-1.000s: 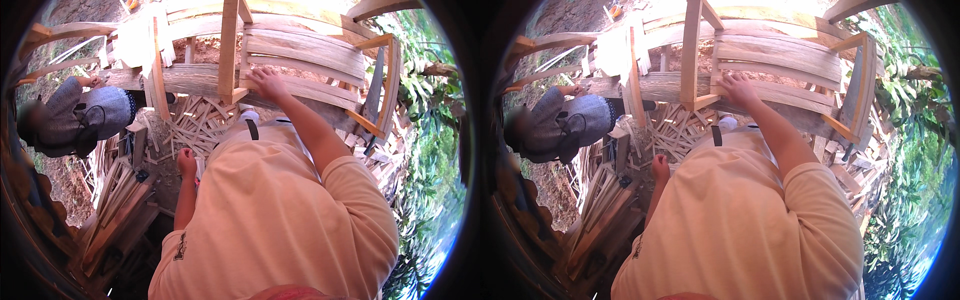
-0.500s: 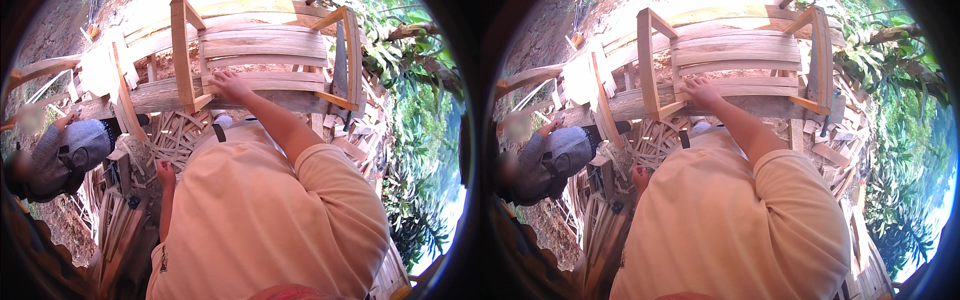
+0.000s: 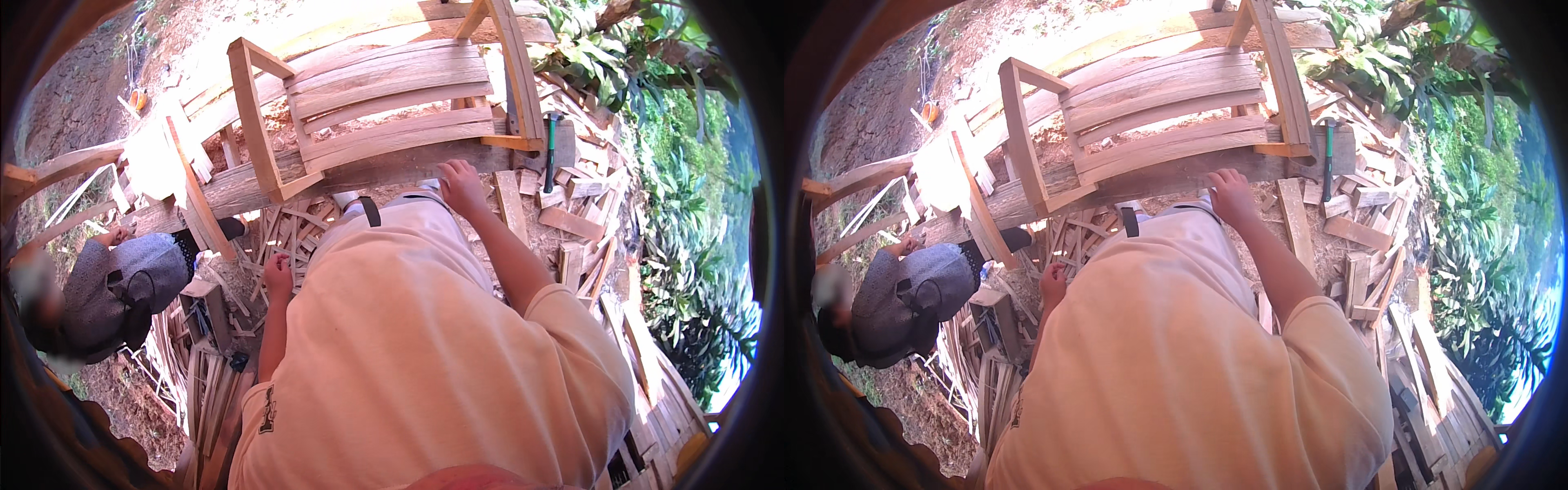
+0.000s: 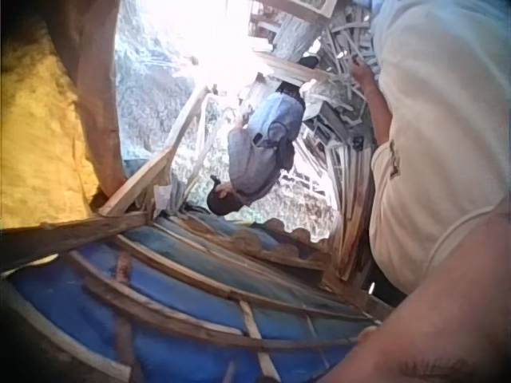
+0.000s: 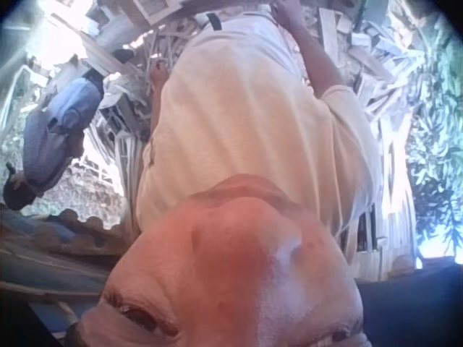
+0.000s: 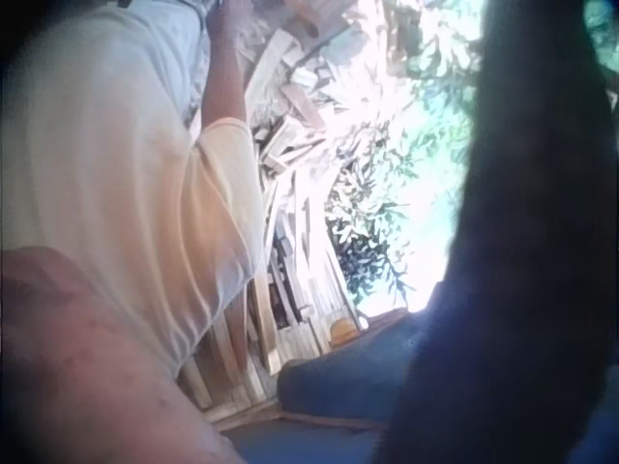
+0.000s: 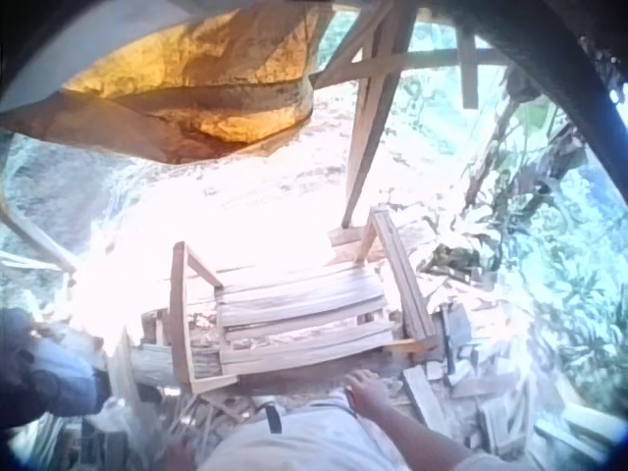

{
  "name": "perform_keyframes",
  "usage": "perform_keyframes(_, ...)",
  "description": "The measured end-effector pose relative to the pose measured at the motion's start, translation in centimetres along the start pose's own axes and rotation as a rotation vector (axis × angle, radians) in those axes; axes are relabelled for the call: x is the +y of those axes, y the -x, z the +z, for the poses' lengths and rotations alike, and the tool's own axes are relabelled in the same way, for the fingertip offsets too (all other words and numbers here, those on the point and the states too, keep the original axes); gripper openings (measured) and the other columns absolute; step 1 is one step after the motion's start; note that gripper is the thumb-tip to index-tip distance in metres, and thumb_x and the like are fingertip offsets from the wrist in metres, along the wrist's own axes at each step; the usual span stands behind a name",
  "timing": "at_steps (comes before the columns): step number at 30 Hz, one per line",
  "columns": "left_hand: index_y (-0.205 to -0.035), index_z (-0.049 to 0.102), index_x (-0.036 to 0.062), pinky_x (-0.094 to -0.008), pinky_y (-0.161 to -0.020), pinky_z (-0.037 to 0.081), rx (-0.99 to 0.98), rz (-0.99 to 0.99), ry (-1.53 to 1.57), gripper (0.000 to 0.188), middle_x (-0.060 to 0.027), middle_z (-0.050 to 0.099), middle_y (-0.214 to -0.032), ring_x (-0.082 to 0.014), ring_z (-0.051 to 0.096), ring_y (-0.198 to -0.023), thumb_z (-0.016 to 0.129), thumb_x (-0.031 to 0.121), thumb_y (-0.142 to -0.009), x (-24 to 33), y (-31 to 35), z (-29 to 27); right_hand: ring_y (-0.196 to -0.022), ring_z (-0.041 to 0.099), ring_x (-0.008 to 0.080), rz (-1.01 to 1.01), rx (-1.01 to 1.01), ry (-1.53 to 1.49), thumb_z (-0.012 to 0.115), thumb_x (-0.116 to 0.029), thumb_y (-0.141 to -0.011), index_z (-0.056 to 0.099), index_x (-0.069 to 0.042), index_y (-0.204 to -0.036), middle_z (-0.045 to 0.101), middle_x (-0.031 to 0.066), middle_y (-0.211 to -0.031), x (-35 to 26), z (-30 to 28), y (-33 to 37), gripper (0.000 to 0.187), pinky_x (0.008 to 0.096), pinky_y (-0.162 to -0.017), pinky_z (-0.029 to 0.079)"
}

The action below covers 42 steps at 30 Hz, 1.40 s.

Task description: The person assembles a wooden chair by hand, positioning slats and side frames onto a base structure. They use a hammer to drive nails into the joints to secure the components together. The assembly process involves repeated alignment and hammering of the wooden parts.

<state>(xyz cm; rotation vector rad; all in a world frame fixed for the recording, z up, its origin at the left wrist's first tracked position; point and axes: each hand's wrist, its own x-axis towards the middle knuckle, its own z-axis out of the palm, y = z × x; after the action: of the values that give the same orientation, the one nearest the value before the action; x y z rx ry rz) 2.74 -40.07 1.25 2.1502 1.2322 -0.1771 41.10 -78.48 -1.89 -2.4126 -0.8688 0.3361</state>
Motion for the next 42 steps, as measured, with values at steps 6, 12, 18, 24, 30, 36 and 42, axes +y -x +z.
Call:
perform_keyframes(6,-0.103,0.076,0.0028,-0.0374,-0.070,0.054,-0.057,0.137,-0.144,0.018,-0.0166,0.072,-0.089,-0.0230,0.071,-0.079,0.063,0.010,-0.092,0.5,-1.9,3.3,-0.102,0.060,0.0338,0.453,0.398,0.295,0.069,-0.011,-0.085,0.066,-0.007,-0.110,0.064,0.0123,-0.104,11.3,-8.0,7.2,0.026,0.0468,-0.092,0.046)
perform_keyframes(12,-0.099,0.076,-0.0014,-0.0374,-0.067,0.055,-0.189,-0.015,-0.187,0.020,-0.0185,0.074,-0.087,-0.0227,0.073,-0.077,0.066,0.014,-0.092,8.1,-2.2,3.6,-0.089,0.068,0.0270,0.438,0.518,-0.169,0.068,-0.013,-0.092,0.071,-0.004,-0.107,0.069,0.0141,-0.096,17.8,-8.9,1.2,0.018,0.0373,-0.079,0.053)
perform_keyframes(18,-0.092,0.074,-0.0012,-0.0418,-0.073,0.054,-0.024,0.226,-0.357,0.018,-0.0197,0.072,-0.084,-0.0318,0.071,-0.080,0.067,0.015,-0.092,10.4,-1.8,3.7,-0.092,0.073,0.0275,0.487,0.325,-0.526,0.071,-0.021,-0.089,0.073,-0.003,-0.112,0.075,0.0160,-0.098,17.1,-4.5,-8.3,0.029,0.0372,-0.084,0.055)
perform_keyframes(24,-0.092,0.069,-0.0006,-0.0448,-0.076,0.052,0.115,0.129,-0.290,0.016,-0.0204,0.069,-0.086,-0.0370,0.068,-0.083,0.066,0.015,-0.093,12.7,-2.9,2.5,-0.094,0.074,0.0270,0.543,0.222,-0.467,0.073,-0.022,-0.085,0.073,-0.004,-0.115,0.076,0.0150,-0.100,19.3,-3.9,-9.7,0.035,0.0363,-0.084,0.056)
perform_keyframes(30,-0.097,0.071,-0.0003,-0.0346,-0.069,0.054,0.324,-0.028,0.074,0.018,-0.0126,0.073,-0.087,-0.0203,0.071,-0.077,0.068,0.017,-0.095,9.2,-4.2,1.6,-0.089,0.073,0.0182,0.389,0.220,-0.319,0.073,-0.023,-0.092,0.073,-0.001,-0.110,0.076,0.0118,-0.095,17.4,-7.1,-8.3,0.028,0.0347,-0.079,0.056)
perform_keyframes(36,-0.098,0.073,-0.0029,-0.0294,-0.066,0.053,0.290,0.220,-0.012,0.022,-0.0101,0.075,-0.083,-0.0124,0.068,-0.074,0.068,0.019,-0.096,9.4,-13.0,2.5,-0.081,0.068,0.0134,0.524,0.126,-0.579,0.074,-0.031,-0.094,0.071,-0.001,-0.117,0.074,0.0075,-0.099,22.5,-3.0,-10.2,0.037,0.0275,-0.072,0.054)
perform_keyframes(42,-0.103,0.070,-0.0034,-0.0300,-0.082,0.054,-0.100,-0.010,0.560,0.030,-0.0111,0.075,-0.099,-0.0150,0.069,-0.091,0.063,0.025,-0.101,13.3,-19.4,5.5,-0.072,0.064,0.0080,0.662,-0.037,-0.596,0.075,-0.028,-0.094,0.073,0.000,-0.115,0.072,0.0026,-0.089,20.3,-6.1,-12.2,0.035,0.0222,-0.064,0.052)
